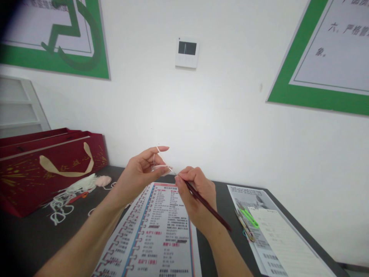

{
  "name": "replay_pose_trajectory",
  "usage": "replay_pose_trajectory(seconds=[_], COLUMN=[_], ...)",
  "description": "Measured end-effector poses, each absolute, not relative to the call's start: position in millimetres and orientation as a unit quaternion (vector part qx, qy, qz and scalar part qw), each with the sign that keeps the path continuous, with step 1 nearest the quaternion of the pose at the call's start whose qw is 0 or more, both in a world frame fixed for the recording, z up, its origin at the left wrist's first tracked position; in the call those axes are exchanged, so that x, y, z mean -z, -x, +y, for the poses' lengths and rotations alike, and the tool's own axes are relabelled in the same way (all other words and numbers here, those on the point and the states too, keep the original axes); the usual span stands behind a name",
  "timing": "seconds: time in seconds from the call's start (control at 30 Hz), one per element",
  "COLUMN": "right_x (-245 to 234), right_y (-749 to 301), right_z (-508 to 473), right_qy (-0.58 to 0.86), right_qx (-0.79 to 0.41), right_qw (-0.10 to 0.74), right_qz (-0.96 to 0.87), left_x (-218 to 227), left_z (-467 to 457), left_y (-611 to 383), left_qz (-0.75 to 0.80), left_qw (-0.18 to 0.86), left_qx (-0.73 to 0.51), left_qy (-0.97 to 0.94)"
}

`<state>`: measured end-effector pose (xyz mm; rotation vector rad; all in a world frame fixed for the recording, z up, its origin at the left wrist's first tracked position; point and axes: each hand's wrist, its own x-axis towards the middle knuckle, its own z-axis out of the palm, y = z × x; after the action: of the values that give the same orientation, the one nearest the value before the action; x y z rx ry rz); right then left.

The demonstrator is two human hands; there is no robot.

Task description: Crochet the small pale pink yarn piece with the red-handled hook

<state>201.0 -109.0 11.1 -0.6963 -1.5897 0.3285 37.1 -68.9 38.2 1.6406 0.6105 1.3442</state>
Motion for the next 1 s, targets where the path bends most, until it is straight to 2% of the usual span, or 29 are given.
replay_pose_trajectory(seconds=[0.1,0.27,0.4,0.5,0.57,0.7,0.9,1.0], right_x=[-10,-12,-7,-1,2,-1,1,7], right_y=[-196,-188,-175,-172,-175,-193,-214,-207], right_z=[-110,-114,-120,-117,-109,-90,-71,-72], right_qy=[0.314,0.331,0.368,0.359,0.34,0.259,0.168,0.192], right_qx=[-0.118,-0.161,-0.021,0.085,0.112,0.118,0.264,0.328], right_qw=[0.64,0.665,0.659,0.639,0.633,0.603,0.524,0.515], right_qz=[-0.692,-0.65,-0.655,-0.675,-0.686,-0.746,-0.792,-0.768], left_x=[-36,-33,-32,-31,-31,-32,-33,-30], left_z=[-68,-68,-73,-77,-79,-75,-66,-65], left_y=[-37,-41,-46,-49,-50,-47,-45,-48], left_qz=[0.254,0.264,0.287,0.298,0.291,0.264,0.206,0.189], left_qw=[0.427,0.336,0.241,0.219,0.226,0.315,0.598,0.622], left_qx=[-0.555,-0.593,-0.613,-0.6,-0.586,-0.564,-0.487,-0.495], left_qy=[-0.667,-0.683,-0.696,-0.71,-0.722,-0.716,-0.603,-0.577])
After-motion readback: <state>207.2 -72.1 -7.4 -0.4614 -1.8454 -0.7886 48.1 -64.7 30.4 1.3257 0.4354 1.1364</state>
